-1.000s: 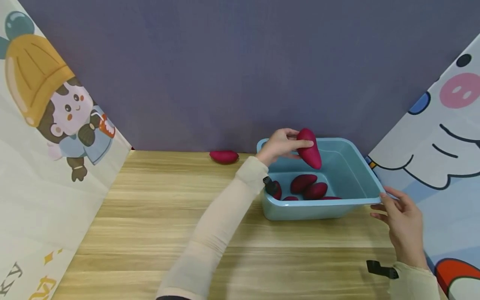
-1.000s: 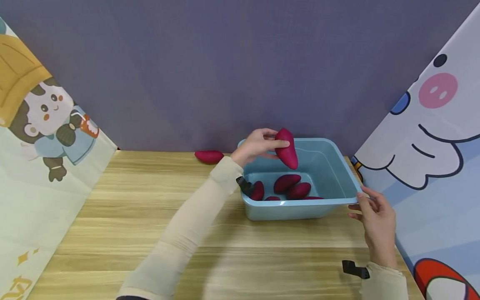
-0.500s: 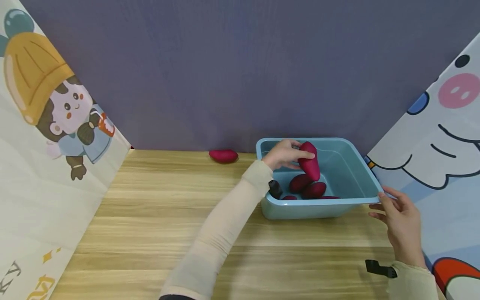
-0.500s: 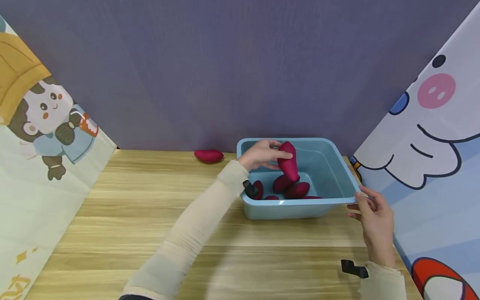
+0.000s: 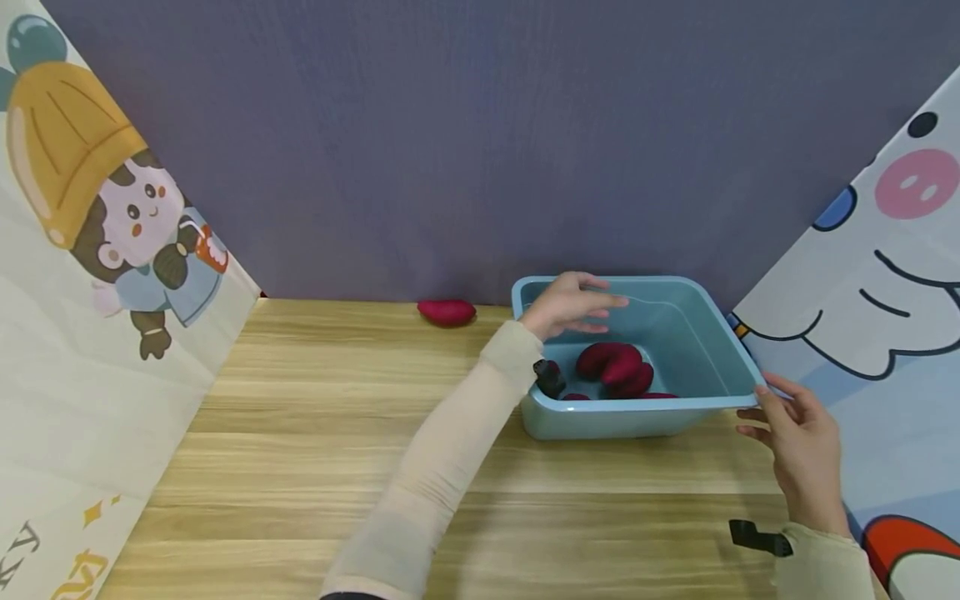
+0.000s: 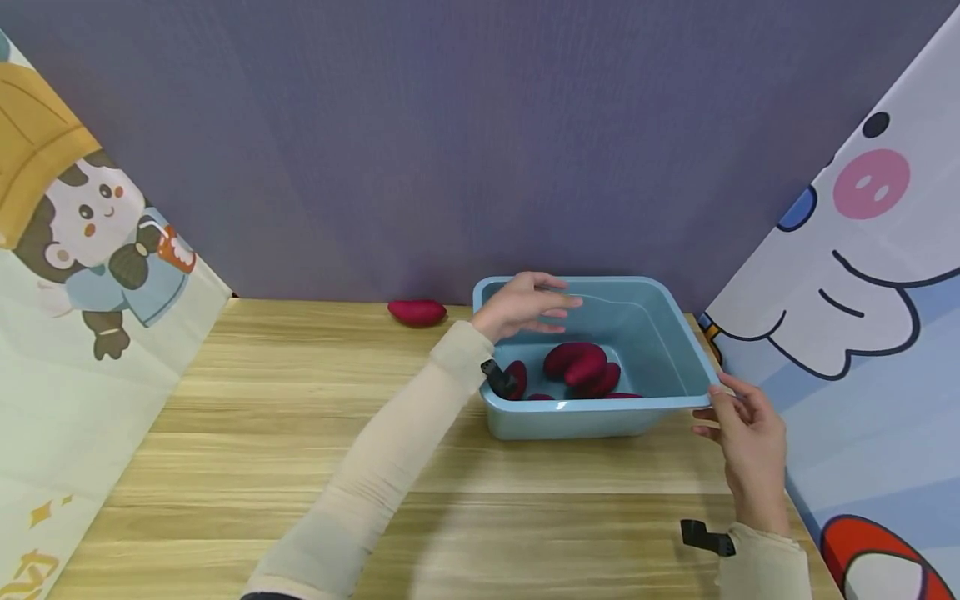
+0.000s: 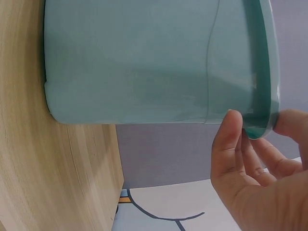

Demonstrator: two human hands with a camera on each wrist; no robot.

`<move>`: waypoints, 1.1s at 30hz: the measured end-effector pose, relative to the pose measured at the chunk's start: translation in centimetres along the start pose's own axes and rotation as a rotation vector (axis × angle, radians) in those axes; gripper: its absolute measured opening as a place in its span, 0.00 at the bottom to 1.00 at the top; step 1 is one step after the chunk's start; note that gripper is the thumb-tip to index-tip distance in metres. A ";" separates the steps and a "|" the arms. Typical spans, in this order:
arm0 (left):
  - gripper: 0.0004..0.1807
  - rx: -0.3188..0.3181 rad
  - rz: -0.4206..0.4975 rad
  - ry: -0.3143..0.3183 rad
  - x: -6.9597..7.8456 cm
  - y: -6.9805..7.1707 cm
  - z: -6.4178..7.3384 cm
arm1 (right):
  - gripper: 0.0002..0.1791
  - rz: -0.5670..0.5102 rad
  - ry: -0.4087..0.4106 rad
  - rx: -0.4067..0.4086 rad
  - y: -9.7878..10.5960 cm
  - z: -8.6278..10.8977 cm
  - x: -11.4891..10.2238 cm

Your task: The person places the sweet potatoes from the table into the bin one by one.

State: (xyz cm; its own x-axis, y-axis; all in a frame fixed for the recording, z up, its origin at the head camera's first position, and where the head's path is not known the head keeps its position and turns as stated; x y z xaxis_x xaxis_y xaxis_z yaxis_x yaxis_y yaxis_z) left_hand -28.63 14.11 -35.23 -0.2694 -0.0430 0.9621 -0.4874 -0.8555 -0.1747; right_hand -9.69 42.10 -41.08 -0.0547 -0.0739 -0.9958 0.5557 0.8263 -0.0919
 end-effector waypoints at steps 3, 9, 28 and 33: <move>0.26 -0.021 0.010 -0.029 1.1 0.1 0.7 | 0.21 0.006 0.005 -0.002 0.1 -0.1 0.0; 0.27 -0.067 -0.021 -0.128 3.3 1.9 2.7 | 0.21 -0.002 0.005 -0.005 0.0 -0.1 0.0; 0.34 0.422 -0.624 -0.429 -3.0 19.6 5.8 | 0.21 -0.012 -0.014 0.000 -0.1 0.0 0.1; 0.37 0.504 -0.722 -0.359 -5.9 23.1 5.4 | 0.21 -0.010 -0.007 0.003 -0.2 0.0 0.1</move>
State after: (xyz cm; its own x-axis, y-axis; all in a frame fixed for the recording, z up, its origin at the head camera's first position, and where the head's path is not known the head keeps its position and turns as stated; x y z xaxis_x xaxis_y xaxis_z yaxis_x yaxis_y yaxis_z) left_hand -33.84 -8.22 -43.78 0.2691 0.4986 0.8240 0.0020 -0.8559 0.5172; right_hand -9.81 41.94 -41.16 -0.0544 -0.0859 -0.9948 0.5575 0.8239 -0.1016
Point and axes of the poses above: each hand's wrist, its own z-axis away from the middle knuckle, its own y-axis out of the back of the hand, x = y × z, the point moved 4 cm from there along -z, towards the middle knuckle, and after that the axes turned 5 degrees about x, right-handed, at the moved point
